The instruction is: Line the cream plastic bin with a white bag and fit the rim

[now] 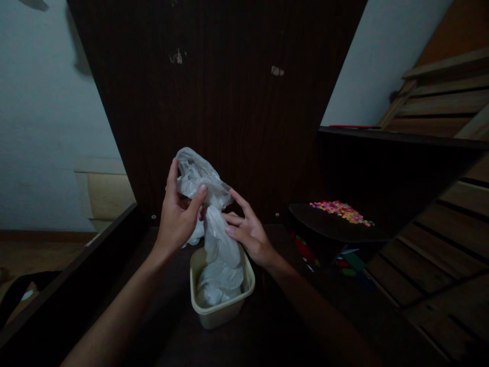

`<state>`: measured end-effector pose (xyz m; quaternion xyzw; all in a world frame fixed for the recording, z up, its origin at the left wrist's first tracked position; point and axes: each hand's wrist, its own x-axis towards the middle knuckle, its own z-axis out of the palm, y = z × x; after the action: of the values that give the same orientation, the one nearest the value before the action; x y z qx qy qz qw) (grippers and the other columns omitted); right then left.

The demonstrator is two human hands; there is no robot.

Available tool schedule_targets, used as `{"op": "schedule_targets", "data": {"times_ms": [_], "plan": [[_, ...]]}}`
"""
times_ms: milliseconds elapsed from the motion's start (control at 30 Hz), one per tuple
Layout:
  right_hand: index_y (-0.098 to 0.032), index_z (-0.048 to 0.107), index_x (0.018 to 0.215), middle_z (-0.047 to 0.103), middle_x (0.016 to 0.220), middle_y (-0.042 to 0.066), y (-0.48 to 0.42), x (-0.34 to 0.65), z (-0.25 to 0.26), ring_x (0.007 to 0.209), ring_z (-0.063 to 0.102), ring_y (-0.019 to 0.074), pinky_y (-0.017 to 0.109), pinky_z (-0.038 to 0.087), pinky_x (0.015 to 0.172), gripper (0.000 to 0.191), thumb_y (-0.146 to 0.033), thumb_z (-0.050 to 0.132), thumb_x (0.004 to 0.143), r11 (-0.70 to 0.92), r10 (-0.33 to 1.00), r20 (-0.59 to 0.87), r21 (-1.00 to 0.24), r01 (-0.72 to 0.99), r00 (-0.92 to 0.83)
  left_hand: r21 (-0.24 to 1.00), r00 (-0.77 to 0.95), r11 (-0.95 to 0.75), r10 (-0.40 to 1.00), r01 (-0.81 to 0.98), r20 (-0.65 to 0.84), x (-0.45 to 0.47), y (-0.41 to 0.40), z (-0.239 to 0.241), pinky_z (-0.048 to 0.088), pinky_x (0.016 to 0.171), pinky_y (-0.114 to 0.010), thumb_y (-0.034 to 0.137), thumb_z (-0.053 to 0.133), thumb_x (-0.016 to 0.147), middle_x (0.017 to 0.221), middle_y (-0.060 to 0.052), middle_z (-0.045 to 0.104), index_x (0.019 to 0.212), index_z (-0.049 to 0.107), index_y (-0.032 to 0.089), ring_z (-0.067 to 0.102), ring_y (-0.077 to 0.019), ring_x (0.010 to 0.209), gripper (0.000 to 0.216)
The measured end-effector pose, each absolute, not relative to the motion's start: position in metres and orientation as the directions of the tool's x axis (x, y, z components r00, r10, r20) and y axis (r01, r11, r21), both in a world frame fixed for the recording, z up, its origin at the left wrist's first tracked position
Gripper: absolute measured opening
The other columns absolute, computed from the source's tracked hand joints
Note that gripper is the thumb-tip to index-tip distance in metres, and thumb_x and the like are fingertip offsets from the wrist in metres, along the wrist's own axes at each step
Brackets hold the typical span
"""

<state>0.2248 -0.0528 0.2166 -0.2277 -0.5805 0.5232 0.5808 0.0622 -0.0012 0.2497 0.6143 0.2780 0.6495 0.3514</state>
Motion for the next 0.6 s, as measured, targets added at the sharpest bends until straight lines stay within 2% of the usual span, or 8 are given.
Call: {"op": "schedule_targets", "data": {"times_ms": [33, 100, 200, 267, 333, 400, 500, 600], "plan": [[-0.03, 0.029, 0.153, 0.076, 0.114, 0.006, -0.053, 0.223, 0.218, 0.108, 0.07, 0.0235, 0.045, 0.052, 0.1, 0.086, -0.04, 0.076, 0.081, 0.379, 0.874, 0.453, -0.862, -0.337, -0.177, 0.79, 0.024, -0.598, 0.795, -0.139, 0.606, 0.061, -0.002, 0.252, 0.051, 0.052, -0.024, 0.046, 0.077, 0.087, 0.111, -0.004, 0.068, 0.16, 0.019, 0.038, 0.063, -0.0126, 0.061, 0.094], [-0.032, 0.03, 0.151, 0.074, 0.117, 0.007, -0.053, 0.221, 0.219, 0.101, 0.072, 0.0234, 0.044, 0.055, 0.094, 0.08, -0.043, 0.073, 0.084, 0.425, 0.873, 0.478, -0.844, -0.327, -0.098, 0.774, 0.049, -0.608, 0.78, -0.176, 0.624, 0.059, -0.004, 0.256, 0.057, 0.065, -0.028, 0.038, 0.077, 0.087, 0.12, -0.002, 0.064, 0.159, 0.017, 0.04, 0.069, -0.0163, 0.077, 0.094], [-0.032, 0.036, 0.147, 0.073, 0.114, 0.006, -0.052, 0.218, 0.218, 0.094, 0.073, 0.0221, 0.041, 0.057, 0.086, 0.072, -0.042, 0.072, 0.085, 0.509, 0.849, 0.528, -0.824, -0.247, -0.014, 0.743, -0.028, -0.659, 0.75, -0.12, 0.661, 0.056, -0.008, 0.253, 0.058, 0.079, -0.029, 0.026, 0.082, 0.076, 0.132, -0.002, 0.055, 0.151, 0.03, 0.039, 0.068, -0.0179, 0.1, 0.092], [-0.031, 0.041, 0.143, 0.074, 0.106, 0.005, -0.051, 0.216, 0.216, 0.092, 0.072, 0.0209, 0.039, 0.057, 0.087, 0.068, -0.034, 0.073, 0.084, 0.567, 0.823, 0.567, -0.811, -0.143, 0.048, 0.724, -0.146, -0.688, 0.722, -0.05, 0.676, 0.056, -0.013, 0.25, 0.055, 0.076, -0.025, 0.022, 0.085, 0.071, 0.118, -0.001, 0.058, 0.133, 0.046, 0.031, 0.065, -0.0142, 0.093, 0.075], [-0.03, 0.044, 0.14, 0.074, 0.1, 0.004, -0.05, 0.214, 0.214, 0.089, 0.072, 0.0199, 0.037, 0.057, 0.085, 0.067, -0.026, 0.076, 0.081, 0.604, 0.795, 0.596, -0.796, -0.05, 0.114, 0.724, -0.166, -0.69, 0.716, -0.019, 0.678, 0.056, -0.02, 0.247, 0.052, 0.072, -0.024, 0.025, 0.084, 0.074, 0.097, 0.002, 0.059, 0.11, 0.055, 0.025, 0.061, -0.0124, 0.081, 0.047], [-0.03, 0.044, 0.139, 0.073, 0.098, 0.002, -0.05, 0.213, 0.212, 0.083, 0.071, 0.019, 0.033, 0.057, 0.075, 0.072, -0.023, 0.08, 0.077, 0.616, 0.781, 0.61, -0.788, -0.007, 0.132, 0.746, -0.002, -0.666, 0.746, -0.021, 0.666, 0.055, -0.027, 0.247, 0.051, 0.072, -0.025, 0.033, 0.08, 0.08, 0.085, 0.002, 0.059, 0.096, 0.057, 0.022, 0.06, -0.0135, 0.077, 0.03], [-0.031, 0.042, 0.141, 0.071, 0.103, 0.002, -0.053, 0.213, 0.211, 0.085, 0.069, 0.0188, 0.031, 0.055, 0.069, 0.076, -0.02, 0.079, 0.076, 0.643, 0.761, 0.645, -0.764, 0.052, 0.065, 0.799, 0.275, -0.601, 0.766, -0.014, 0.581, 0.053, -0.034, 0.247, 0.053, 0.078, -0.029, 0.036, 0.081, 0.08, 0.093, -0.002, 0.068, 0.1, 0.061, 0.02, 0.066, -0.0181, 0.085, 0.032], [-0.03, 0.04, 0.142, 0.07, 0.113, 0.006, -0.058, 0.215, 0.215, 0.092, 0.069, 0.0203, 0.033, 0.054, 0.074, 0.07, -0.021, 0.073, 0.082, 0.656, 0.755, 0.656, -0.755, 0.026, 0.018, 0.852, 0.314, -0.522, 0.802, -0.047, 0.509, 0.05, -0.031, 0.246, 0.054, 0.072, -0.03, 0.036, 0.084, 0.078, 0.09, -0.001, 0.07, 0.108, 0.061, 0.021, 0.067, -0.0191, 0.08, 0.041]]}}
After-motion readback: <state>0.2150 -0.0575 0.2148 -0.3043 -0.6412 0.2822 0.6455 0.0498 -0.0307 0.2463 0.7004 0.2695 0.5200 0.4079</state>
